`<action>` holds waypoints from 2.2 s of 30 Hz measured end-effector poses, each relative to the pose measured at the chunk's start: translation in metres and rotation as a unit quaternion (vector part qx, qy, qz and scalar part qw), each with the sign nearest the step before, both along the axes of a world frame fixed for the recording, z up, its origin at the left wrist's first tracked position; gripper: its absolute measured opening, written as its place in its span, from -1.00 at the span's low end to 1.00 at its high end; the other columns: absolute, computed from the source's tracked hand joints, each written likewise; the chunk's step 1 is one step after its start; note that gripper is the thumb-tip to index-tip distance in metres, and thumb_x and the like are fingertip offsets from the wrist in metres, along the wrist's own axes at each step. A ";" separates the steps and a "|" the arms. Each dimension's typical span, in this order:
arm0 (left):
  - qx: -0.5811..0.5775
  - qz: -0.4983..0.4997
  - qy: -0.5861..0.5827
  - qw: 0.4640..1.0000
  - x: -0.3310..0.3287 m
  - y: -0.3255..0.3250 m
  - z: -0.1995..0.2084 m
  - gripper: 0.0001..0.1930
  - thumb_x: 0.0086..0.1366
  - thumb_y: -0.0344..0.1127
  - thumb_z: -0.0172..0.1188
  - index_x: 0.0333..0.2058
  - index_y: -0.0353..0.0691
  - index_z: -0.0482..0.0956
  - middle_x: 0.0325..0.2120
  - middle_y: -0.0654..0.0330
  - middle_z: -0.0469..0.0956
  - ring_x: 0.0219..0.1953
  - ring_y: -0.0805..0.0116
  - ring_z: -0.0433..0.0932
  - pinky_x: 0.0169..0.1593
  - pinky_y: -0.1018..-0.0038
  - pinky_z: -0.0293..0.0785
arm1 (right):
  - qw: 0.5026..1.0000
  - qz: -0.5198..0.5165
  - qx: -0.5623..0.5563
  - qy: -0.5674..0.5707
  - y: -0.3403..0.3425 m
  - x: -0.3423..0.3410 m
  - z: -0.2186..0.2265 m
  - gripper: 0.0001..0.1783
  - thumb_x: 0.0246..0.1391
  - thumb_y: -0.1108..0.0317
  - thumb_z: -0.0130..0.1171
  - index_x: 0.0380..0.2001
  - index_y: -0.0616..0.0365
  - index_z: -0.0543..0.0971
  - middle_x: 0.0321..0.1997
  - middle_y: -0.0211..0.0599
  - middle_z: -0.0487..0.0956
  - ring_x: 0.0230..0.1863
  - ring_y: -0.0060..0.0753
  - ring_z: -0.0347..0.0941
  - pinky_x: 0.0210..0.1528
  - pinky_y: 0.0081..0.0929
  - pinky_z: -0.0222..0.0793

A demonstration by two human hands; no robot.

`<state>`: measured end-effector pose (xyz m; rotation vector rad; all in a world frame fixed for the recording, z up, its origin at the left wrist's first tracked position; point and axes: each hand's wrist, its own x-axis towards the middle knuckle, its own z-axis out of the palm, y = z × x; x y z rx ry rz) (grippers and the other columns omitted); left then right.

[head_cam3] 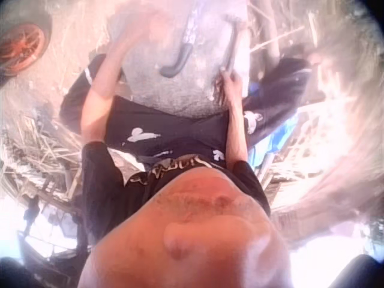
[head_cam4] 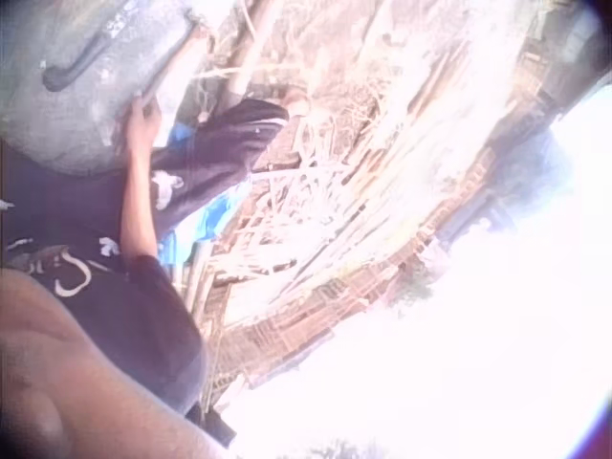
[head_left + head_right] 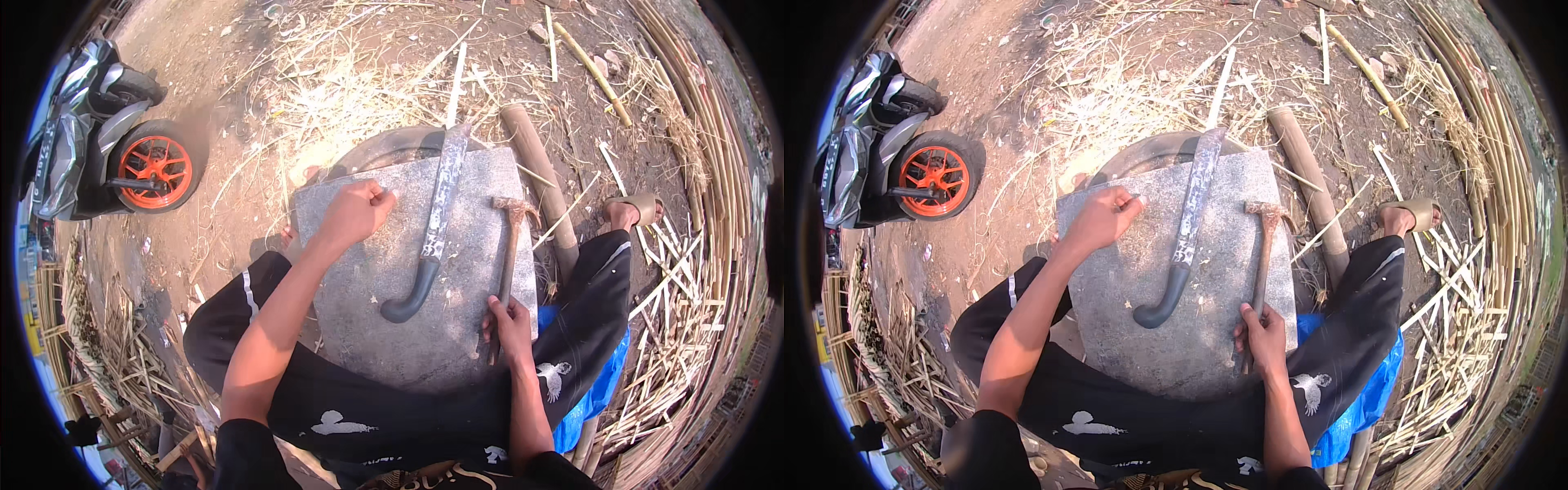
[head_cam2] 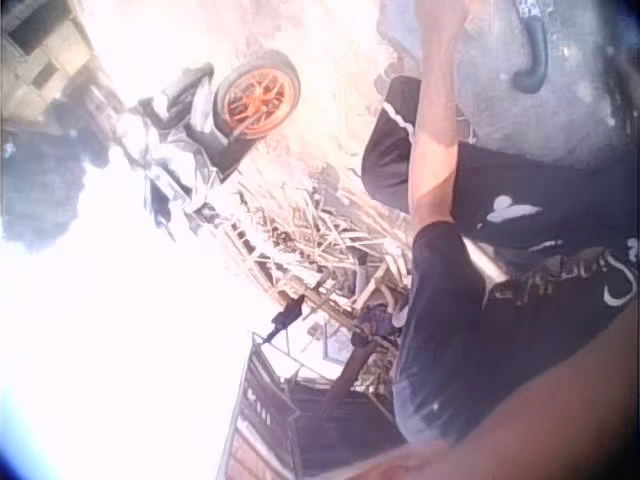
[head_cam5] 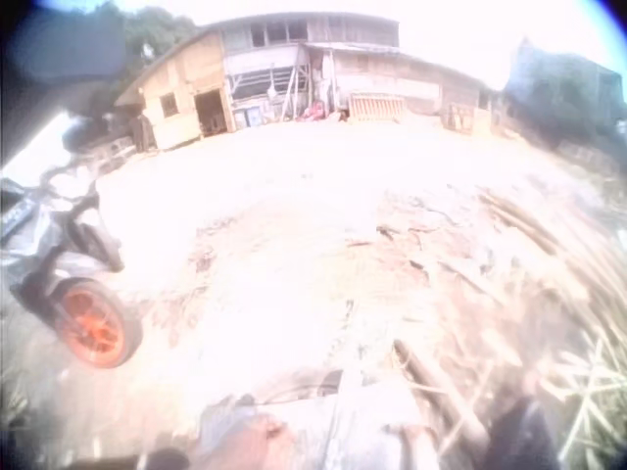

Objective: The person sets down a phone, picks up a bamboo stalk, and splits it by placing a cleaver against the wood and striking the blade with a hammer.

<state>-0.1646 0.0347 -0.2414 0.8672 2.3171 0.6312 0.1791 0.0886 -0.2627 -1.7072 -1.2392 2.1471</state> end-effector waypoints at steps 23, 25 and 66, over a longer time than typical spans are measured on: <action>0.431 -0.292 0.355 0.777 0.145 0.189 0.166 -0.19 0.25 0.20 0.14 0.23 -0.40 0.29 0.13 -0.02 0.41 0.11 0.19 0.42 0.08 0.33 0.36 | 0.939 0.275 0.147 -0.145 0.062 0.048 0.022 -0.43 0.17 -0.10 0.18 -0.41 0.34 0.58 -0.60 0.15 0.56 -0.41 0.28 0.57 -0.25 0.03 0.49; 0.415 -0.295 0.350 0.786 0.157 0.186 0.163 -0.24 0.28 0.16 0.13 0.21 -0.39 0.31 0.13 -0.01 0.41 0.10 0.20 0.43 0.08 0.34 0.36 | 0.940 0.263 0.156 -0.154 0.060 0.058 0.029 -0.44 0.17 -0.08 0.18 -0.41 0.34 0.57 -0.59 0.16 0.56 -0.42 0.29 0.56 -0.26 0.04 0.49; -0.324 0.160 0.150 0.920 0.027 0.036 -0.017 0.38 -0.82 -0.55 0.54 0.29 -0.44 0.22 0.04 -0.02 0.32 0.09 -0.02 0.39 0.14 0.28 0.42 | 0.681 0.138 0.584 -0.419 0.720 0.021 -0.241 -0.64 0.24 0.17 0.12 -0.14 0.27 0.59 -0.21 -0.03 0.63 -0.15 0.00 0.53 -0.06 -0.12 0.36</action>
